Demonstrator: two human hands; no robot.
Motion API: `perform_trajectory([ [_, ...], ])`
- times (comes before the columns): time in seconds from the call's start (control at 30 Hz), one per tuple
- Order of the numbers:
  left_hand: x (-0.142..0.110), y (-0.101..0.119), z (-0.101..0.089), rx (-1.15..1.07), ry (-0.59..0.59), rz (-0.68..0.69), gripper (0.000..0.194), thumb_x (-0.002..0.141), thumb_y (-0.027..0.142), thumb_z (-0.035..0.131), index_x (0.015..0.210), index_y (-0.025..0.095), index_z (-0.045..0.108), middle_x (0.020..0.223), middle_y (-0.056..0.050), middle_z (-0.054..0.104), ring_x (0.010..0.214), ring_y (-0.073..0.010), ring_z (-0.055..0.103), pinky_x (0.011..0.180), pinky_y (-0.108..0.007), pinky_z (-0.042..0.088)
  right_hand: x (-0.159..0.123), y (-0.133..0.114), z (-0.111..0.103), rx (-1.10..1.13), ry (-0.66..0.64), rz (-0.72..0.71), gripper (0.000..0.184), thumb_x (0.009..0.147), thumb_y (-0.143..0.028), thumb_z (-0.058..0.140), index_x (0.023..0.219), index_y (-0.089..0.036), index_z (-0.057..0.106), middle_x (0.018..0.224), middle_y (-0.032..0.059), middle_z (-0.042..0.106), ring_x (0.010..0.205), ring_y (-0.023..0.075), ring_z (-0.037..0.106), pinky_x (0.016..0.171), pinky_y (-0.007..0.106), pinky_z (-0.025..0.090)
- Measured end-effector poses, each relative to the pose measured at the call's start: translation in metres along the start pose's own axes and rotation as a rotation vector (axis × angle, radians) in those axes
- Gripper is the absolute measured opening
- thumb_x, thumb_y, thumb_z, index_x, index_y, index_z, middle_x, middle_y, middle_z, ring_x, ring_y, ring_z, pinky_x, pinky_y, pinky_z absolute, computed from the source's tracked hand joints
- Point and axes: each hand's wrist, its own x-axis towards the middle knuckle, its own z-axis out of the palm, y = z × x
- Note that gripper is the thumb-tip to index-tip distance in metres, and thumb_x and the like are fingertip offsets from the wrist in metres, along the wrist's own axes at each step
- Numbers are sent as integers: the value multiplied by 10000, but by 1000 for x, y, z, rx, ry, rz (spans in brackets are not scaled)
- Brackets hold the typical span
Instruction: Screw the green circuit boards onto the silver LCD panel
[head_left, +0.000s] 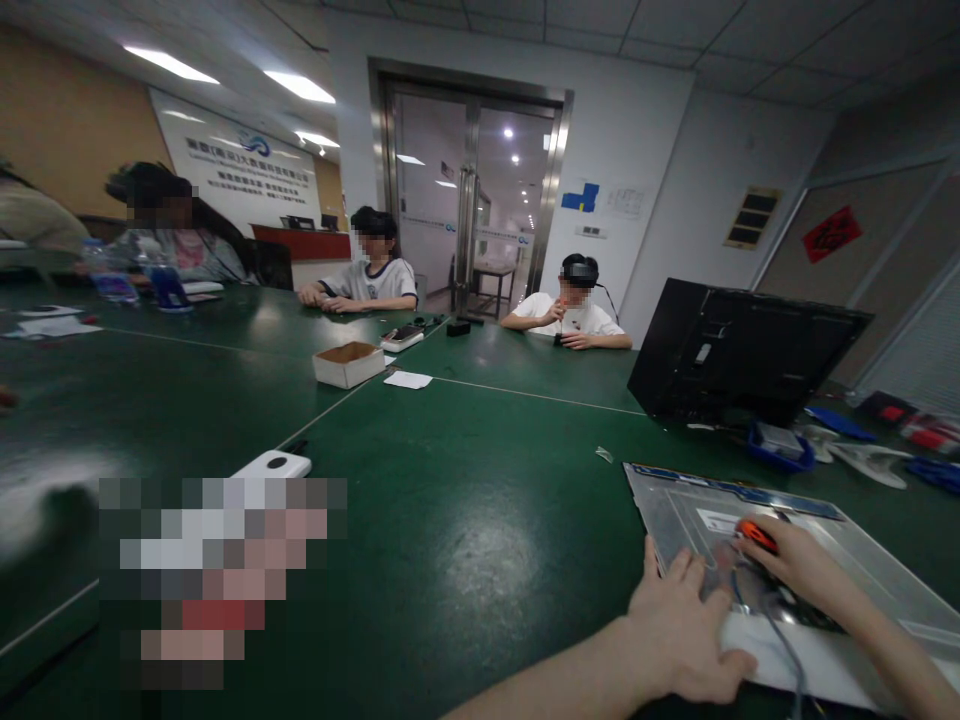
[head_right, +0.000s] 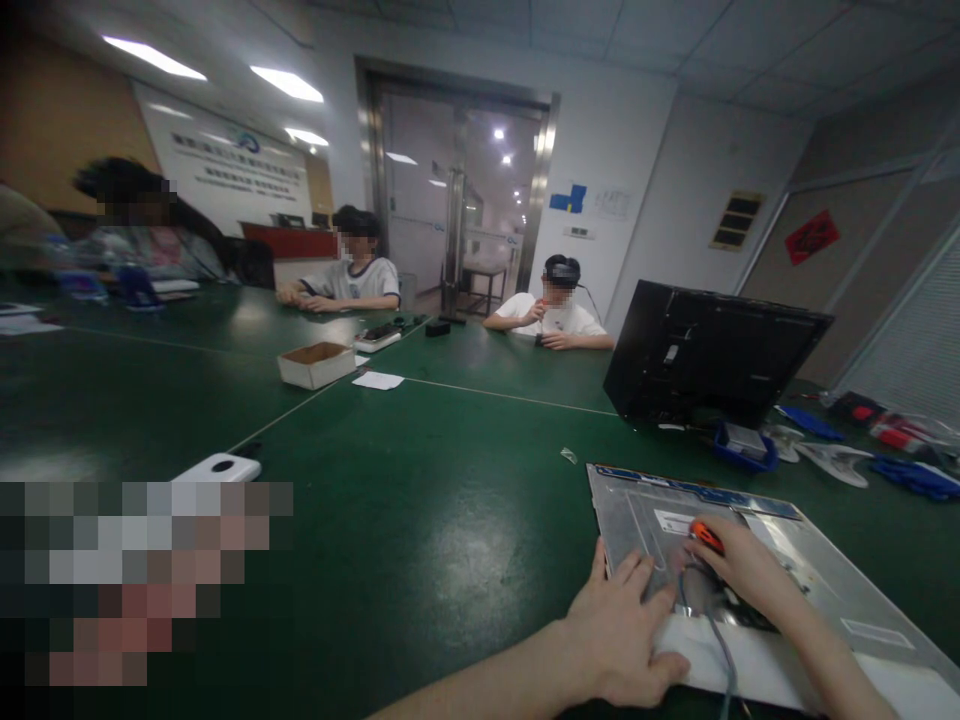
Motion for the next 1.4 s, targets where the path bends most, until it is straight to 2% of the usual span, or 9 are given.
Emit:
perform_trajectory([
  [0.1, 2, -8, -3, 21, -23, 79, 768, 881, 638, 531, 1439, 118, 437, 1491, -249, 403, 1405, -409, 338, 1127, -693, 93, -18, 13, -4, 49, -24, 14, 387, 745, -586, 541, 830, -239, 689, 859, 106, 766, 784, 308, 704, 699, 353, 538],
  [0.23, 5, -16, -6, 54, -56, 216, 744, 833, 563, 654, 1423, 157, 455, 1468, -211, 448, 1397, -375, 367, 1120, -661, 179, -51, 42, -3, 89, -66, 60, 405, 651, -591, 647, 847, -241, 710, 903, 101, 776, 835, 341, 706, 726, 376, 557],
  [0.33, 7, -18, -5, 81, -60, 272, 771, 782, 516, 735, 1399, 136, 470, 1466, -212, 453, 1391, -354, 381, 1126, -595, 231, -69, 56, 0, 146, -61, 94, 409, 676, -573, 619, 904, -250, 726, 956, 87, 776, 881, 334, 709, 778, 381, 558],
  [0.67, 9, -22, 0, 87, -36, 281, 732, 774, 539, 744, 1336, 123, 527, 1405, -180, 534, 1327, -303, 469, 1131, -530, 265, -89, 42, -10, 118, 111, 89, 294, 771, -498, 557, 825, -257, 715, 923, 81, 770, 865, 315, 701, 778, 357, 564],
  [0.83, 12, -23, 0, 50, -16, 289, 717, 764, 576, 746, 1278, 105, 579, 1342, -169, 589, 1287, -307, 510, 1145, -509, 251, -85, 57, -12, 177, 3, 57, 334, 709, -540, 630, 818, -250, 755, 934, 91, 772, 880, 320, 714, 769, 341, 579],
  [1.1, 13, -26, 3, -9, 11, 295, 711, 733, 623, 761, 1233, 137, 619, 1317, -151, 606, 1220, -314, 565, 1143, -506, 260, -74, 59, -13, 213, -137, -37, 426, 791, -613, 523, 790, -245, 737, 880, 98, 758, 803, 285, 702, 720, 327, 562],
  [1.17, 14, -27, 5, -28, 24, 287, 736, 717, 664, 752, 1227, 150, 621, 1313, -145, 602, 1198, -321, 574, 1145, -517, 258, -68, 54, -13, 200, -136, -24, 444, 794, -628, 513, 782, -238, 724, 833, 88, 749, 766, 275, 698, 699, 324, 557],
  [1.27, 16, -29, 8, -64, 66, 242, 819, 611, 733, 783, 1162, 144, 642, 1261, -154, 600, 1147, -326, 583, 1074, -438, 389, -55, 41, -14, 161, -70, -7, 424, 788, -612, 515, 793, -235, 709, 834, 86, 747, 781, 273, 695, 708, 324, 545],
  [1.4, 17, -28, 14, -83, 157, 87, 995, 460, 817, 786, 1147, 117, 620, 1185, -167, 595, 1105, -332, 572, 999, -384, 459, -30, 25, -12, 5, -23, 39, 348, 790, -504, 474, 837, -231, 684, 833, 97, 747, 745, 279, 691, 674, 340, 511],
])
